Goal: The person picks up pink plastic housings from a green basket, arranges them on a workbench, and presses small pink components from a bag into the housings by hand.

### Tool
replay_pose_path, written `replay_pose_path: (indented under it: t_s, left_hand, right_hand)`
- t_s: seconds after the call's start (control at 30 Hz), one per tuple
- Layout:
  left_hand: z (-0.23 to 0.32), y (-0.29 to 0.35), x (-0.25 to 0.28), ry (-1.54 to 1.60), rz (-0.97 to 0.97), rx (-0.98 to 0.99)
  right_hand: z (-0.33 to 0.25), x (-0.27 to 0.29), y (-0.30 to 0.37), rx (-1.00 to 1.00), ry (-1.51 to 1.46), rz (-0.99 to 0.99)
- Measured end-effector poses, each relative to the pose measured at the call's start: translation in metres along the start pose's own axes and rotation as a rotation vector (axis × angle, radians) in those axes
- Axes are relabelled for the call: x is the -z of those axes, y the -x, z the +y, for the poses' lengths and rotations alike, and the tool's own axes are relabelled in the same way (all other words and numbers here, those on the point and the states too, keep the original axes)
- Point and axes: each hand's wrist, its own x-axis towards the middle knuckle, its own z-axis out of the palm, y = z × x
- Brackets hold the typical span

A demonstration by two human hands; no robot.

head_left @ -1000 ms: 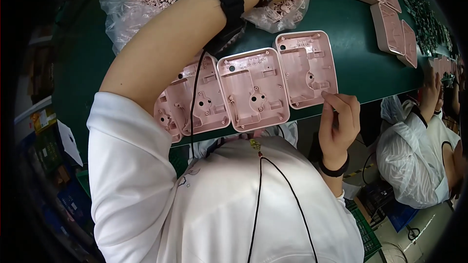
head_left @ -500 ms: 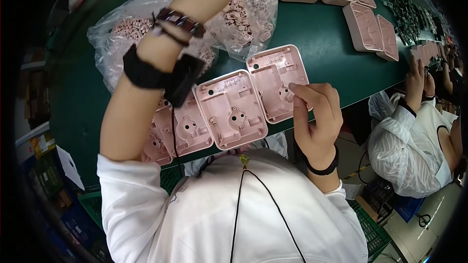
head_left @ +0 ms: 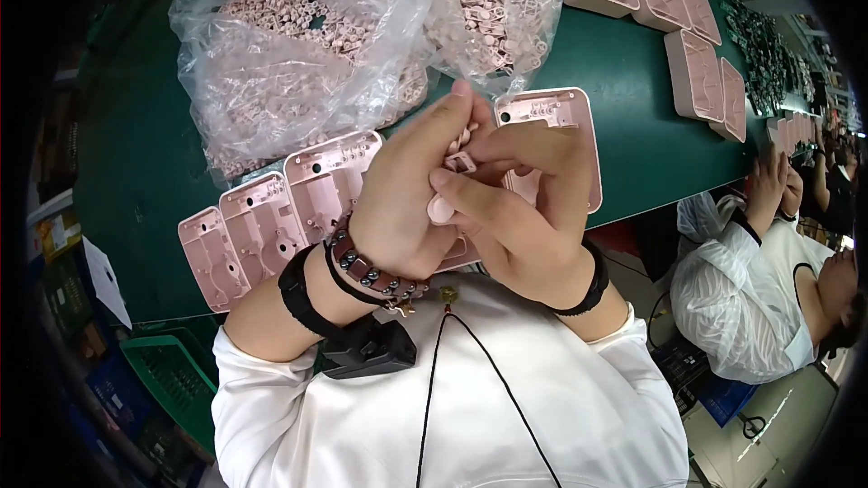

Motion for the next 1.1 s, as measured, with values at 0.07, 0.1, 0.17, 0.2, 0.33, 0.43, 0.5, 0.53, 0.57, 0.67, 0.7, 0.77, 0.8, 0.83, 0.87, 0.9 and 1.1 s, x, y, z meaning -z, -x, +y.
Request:
replay_pose_path:
  t_s: [0.07, 0.1, 0.17, 0.2, 0.33, 0.43, 0.5, 0.53, 0.57, 0.67, 0.7, 0.77, 0.8, 0.83, 0.87, 0.9, 1.1]
  left_hand:
    - [-0.004, 0.002, 0.001, 0.148, -0.018, 0.158]
    - [-0.004, 0.001, 0.001, 0.154, -0.017, 0.168]
    - [-0.002, 0.000, -0.003, 0.046, 0.091, 0.212]
    - [-0.003, 0.000, -0.003, -0.009, 0.146, 0.231]
    - [0.010, -0.003, 0.028, -0.454, -0.420, 0.157]
    - [0.006, 0.007, 0.013, -1.116, -0.549, -0.175]
    - [0.003, 0.002, 0.009, -1.167, -0.595, -0.173]
    - [0.002, 0.000, 0.007, -1.226, -0.617, -0.174]
    - [0.001, -0.002, 0.006, -1.286, -0.636, -0.175]
    - [-0.002, -0.010, 0.002, -0.949, -0.577, 0.154]
    - [-0.002, -0.011, 0.002, -0.778, -0.529, 0.307]
    - [-0.005, -0.017, 0.003, -0.698, -0.509, 0.301]
    - [-0.007, -0.019, 0.004, -0.622, -0.495, 0.296]
    - [-0.009, -0.020, 0.005, -0.545, -0.482, 0.291]
    - [-0.011, -0.021, 0.005, -0.542, -0.475, 0.285]
    - [-0.011, -0.023, 0.005, -0.538, -0.480, 0.308]
    - [-0.022, -0.031, 0.022, -1.619, -0.488, -0.582]
  right_hand:
    - [-0.002, 0.001, 0.000, -0.012, -0.075, -0.021]
    - [-0.002, 0.001, 0.000, -0.021, -0.097, -0.031]
    - [-0.002, 0.001, 0.004, -0.034, -0.078, 0.097]
    - [-0.004, 0.006, 0.005, -0.040, -0.073, 0.127]
    - [-0.016, 0.050, 0.003, -0.326, -0.074, -0.197]
    - [-0.010, 0.061, 0.009, -0.729, -0.345, -0.227]
    - [-0.002, 0.070, 0.010, -0.895, -0.482, -0.197]
    - [0.005, 0.075, 0.009, -0.806, -0.523, -0.320]
    - [0.012, 0.080, 0.008, -0.713, -0.564, -0.444]
    - [0.025, 0.081, 0.014, -0.637, -0.653, -0.484]
    - [0.030, 0.076, 0.016, -0.643, -0.717, -0.405]
    - [0.042, 0.075, 0.015, -0.647, -0.785, -0.333]
    - [0.049, 0.075, 0.012, -0.417, -0.653, -0.340]
    - [0.056, 0.075, 0.010, -0.189, -0.519, -0.340]
    - [0.060, 0.075, 0.009, 0.038, -0.383, -0.335]
    - [0.064, 0.075, 0.007, 0.039, -0.391, -0.341]
    - [0.090, 0.092, -0.013, 0.359, -0.053, -0.496]
